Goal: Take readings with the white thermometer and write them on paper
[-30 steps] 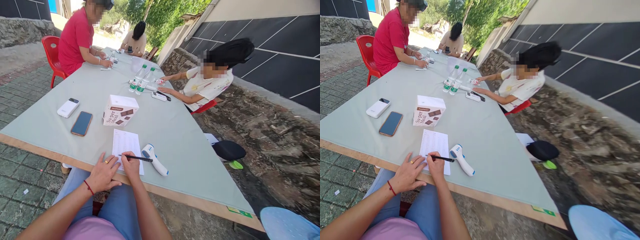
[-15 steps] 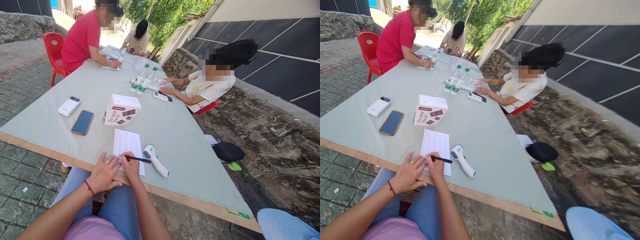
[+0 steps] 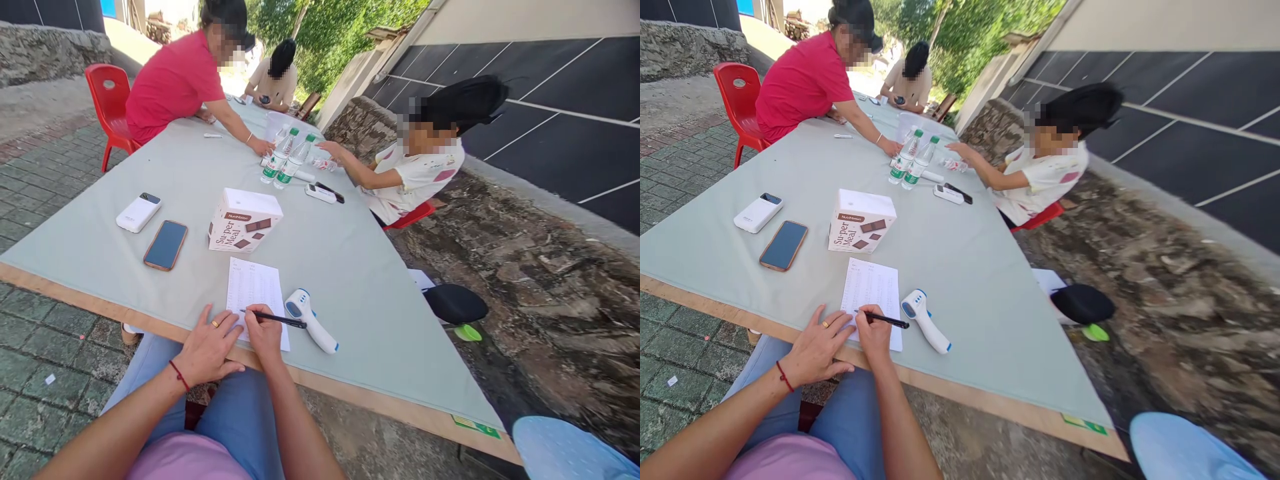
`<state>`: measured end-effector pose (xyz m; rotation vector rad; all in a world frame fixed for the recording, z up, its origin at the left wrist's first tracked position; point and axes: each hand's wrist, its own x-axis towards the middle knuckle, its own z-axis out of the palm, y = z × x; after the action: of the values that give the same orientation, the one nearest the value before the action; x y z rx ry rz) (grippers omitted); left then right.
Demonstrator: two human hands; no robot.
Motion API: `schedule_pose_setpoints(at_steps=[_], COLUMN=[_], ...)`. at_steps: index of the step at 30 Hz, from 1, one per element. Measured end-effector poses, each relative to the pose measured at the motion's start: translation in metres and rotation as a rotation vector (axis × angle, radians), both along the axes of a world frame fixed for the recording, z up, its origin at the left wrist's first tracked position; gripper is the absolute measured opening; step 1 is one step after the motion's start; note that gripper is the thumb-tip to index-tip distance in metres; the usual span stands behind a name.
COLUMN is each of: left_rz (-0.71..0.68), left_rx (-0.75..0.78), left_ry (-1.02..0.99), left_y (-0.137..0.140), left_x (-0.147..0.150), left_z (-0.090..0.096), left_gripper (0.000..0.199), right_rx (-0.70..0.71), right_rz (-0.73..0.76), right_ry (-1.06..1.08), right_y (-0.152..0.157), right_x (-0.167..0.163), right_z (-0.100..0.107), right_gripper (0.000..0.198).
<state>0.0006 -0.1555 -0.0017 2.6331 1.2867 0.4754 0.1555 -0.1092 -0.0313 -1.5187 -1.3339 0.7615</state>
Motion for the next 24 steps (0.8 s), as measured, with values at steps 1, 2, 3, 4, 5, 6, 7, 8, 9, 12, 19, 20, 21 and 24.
schedule_pose_setpoints(at_steps=[1,2,3,4,5,6,7,8,9,12,19,20,21,24], left_rz=[0.001,0.003,0.004,0.006,0.006,0.006,0.006,0.004,0.004,0.006,0.005,0.006,0.007,0.009], left_rx=[0.003,0.006,0.009,0.012,0.013,0.012,0.010,0.007,0.006,0.002,0.013,0.014,0.015,0.019], left_ry=[0.000,-0.001,0.000,0.001,0.003,0.006,0.009,0.010,0.009,0.006,0.012,0.014,0.017,0.022], left_y=[0.0000,0.0001,0.0001,0.0000,0.0000,-0.0002,-0.0003,-0.0005,-0.0006,-0.0008,-0.0001,-0.0001,-0.0002,-0.0005], left_x=[0.0000,0.0000,-0.0001,-0.0001,-0.0002,-0.0002,-0.0003,-0.0002,-0.0002,-0.0001,-0.0005,-0.0006,-0.0006,-0.0008], left_z=[0.0000,0.0000,0.0001,0.0002,0.0004,0.0007,0.0010,0.0014,0.0018,0.0025,0.0009,0.0007,0.0006,0.0007], left_gripper=[0.066,0.066,0.066,0.066,0.066,0.067,0.067,0.066,0.066,0.064,0.065,0.065,0.066,0.066], right_rx=[-0.001,-0.003,-0.003,0.002,0.011,0.019,0.026,0.030,0.030,0.024,0.019,0.018,0.016,0.019], right_rz=[-0.002,0.001,0.004,0.005,0.002,0.001,0.002,0.003,0.004,0.001,-0.025,-0.026,-0.024,-0.037], right_ry=[0.003,0.004,0.004,0.005,0.006,0.007,0.011,0.016,0.021,0.025,0.036,0.034,0.032,0.036], right_y=[0.0001,0.0002,0.0004,0.0005,0.0006,0.0007,0.0007,0.0006,0.0006,0.0005,0.0009,0.0009,0.0009,0.0011], right_x=[0.0000,0.0000,0.0000,-0.0001,-0.0002,-0.0003,-0.0004,-0.0004,-0.0003,0.0000,-0.0002,-0.0001,0.0000,0.0010], right_z=[-0.0006,-0.0012,-0.0019,-0.0025,-0.0031,-0.0035,-0.0039,-0.0041,-0.0043,-0.0045,-0.0048,-0.0049,-0.0050,-0.0050], right_gripper=[0.019,0.019,0.018,0.018,0.018,0.018,0.017,0.017,0.017,0.017,0.018,0.017,0.017,0.017])
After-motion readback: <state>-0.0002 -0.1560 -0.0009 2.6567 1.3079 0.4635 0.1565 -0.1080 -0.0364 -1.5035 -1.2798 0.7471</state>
